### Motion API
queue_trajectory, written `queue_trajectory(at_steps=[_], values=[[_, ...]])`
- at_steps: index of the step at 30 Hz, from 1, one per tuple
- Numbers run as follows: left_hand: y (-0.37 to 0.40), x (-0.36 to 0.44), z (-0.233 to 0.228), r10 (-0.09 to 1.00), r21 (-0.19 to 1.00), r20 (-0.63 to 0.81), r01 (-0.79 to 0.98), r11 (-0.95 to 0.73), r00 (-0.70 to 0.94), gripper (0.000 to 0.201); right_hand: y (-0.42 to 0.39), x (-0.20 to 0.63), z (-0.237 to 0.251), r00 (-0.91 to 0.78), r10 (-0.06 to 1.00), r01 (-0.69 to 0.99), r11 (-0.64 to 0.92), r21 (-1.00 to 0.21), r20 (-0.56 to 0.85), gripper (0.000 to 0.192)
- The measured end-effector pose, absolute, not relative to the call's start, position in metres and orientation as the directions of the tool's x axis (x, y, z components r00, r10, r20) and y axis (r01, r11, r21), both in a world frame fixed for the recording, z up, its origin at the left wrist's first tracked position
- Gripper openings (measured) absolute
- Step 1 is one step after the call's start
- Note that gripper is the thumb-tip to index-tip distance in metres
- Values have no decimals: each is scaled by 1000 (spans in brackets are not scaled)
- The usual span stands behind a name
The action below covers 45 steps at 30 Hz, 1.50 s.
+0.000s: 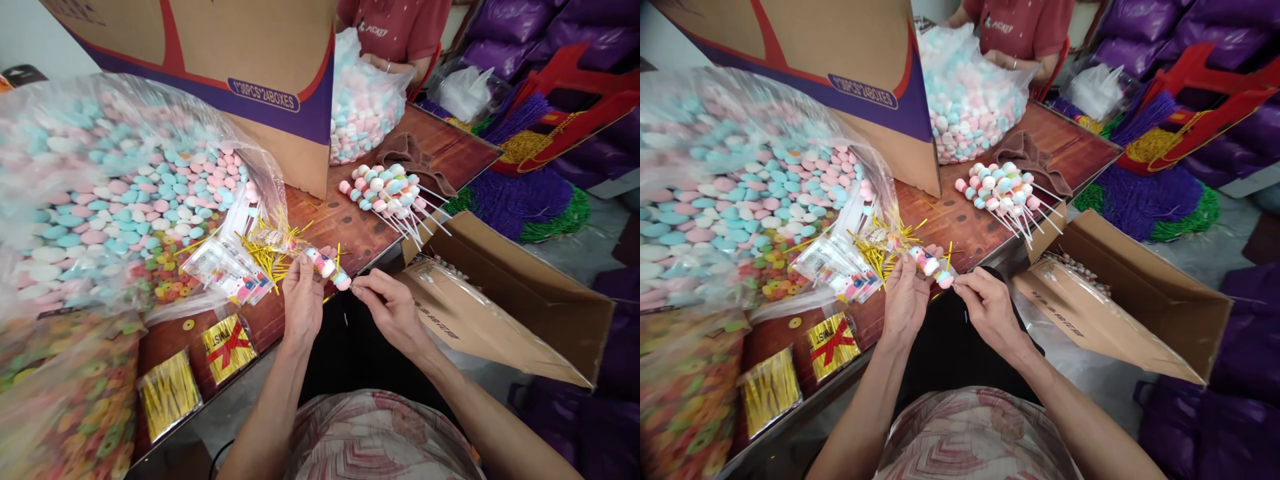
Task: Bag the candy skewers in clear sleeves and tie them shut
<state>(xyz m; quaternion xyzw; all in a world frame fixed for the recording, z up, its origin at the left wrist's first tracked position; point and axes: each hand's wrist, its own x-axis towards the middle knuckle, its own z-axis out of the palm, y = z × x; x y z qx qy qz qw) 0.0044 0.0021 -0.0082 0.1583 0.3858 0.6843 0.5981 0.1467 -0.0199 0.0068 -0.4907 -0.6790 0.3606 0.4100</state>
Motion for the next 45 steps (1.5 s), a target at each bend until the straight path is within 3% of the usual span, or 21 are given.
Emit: queue_trajectory(at_steps=[3, 6, 9, 12, 15, 18, 21, 25, 29, 32, 37, 41, 45], values=[[2, 6, -9, 954, 711, -224, -702, 21, -198, 29, -18, 143, 6, -166, 979, 88, -106, -990, -120, 14], [1, 5, -9, 962, 703, -218, -711, 39, -162, 27, -16, 141, 6, -248, 876, -159, -457, -875, -413, 23], [1, 3, -8, 967, 687, -216, -725, 51, -137, 25, -17, 140, 6, -298, 820, -220, -557, -801, -488, 27], [2, 3, -6, 969, 681, -214, -730, 59, -121, 23, -23, 137, 6, -210, 898, -105, -413, -905, -386, 22], [2, 6, -4, 971, 683, -221, -725, 90, -88, 22, -29, 130, 3, -102, 992, 190, -50, -980, -71, 20], [2, 5, -2, 971, 686, -234, -716, 130, -49, 20, -31, 125, -2, -105, 962, 503, 271, -821, 253, 23], [1, -2, -1, 962, 673, -268, -704, 224, 50, 19, -27, 127, -6, -171, 904, 638, 404, -655, 392, 25], [2, -13, 2, 929, 620, -333, -705, 345, 162, 25, -19, 137, -7, -188, 873, 628, 459, -629, 450, 21], [9, -14, 2, 919, 585, -395, -772, 249, -3, 28, -18, 144, -6, -219, 852, 657, 489, -573, 476, 20], [12, -10, 0, 923, 611, -366, -779, 140, -121, 21, -20, 142, -8, -273, 832, 695, 518, -498, 483, 20], [10, -3, -2, 953, 659, -295, -738, 148, -72, 18, -18, 127, -14, -306, 793, 746, 543, -384, 526, 24], [8, -4, -3, 953, 644, -301, -731, 227, 31, 18, -18, 117, -17, -206, 843, 720, 474, -507, 497, 25], [9, -7, -5, 955, 645, -295, -735, 211, 15, 21, -25, 116, -15, -156, 903, 597, 409, -690, 400, 20]])
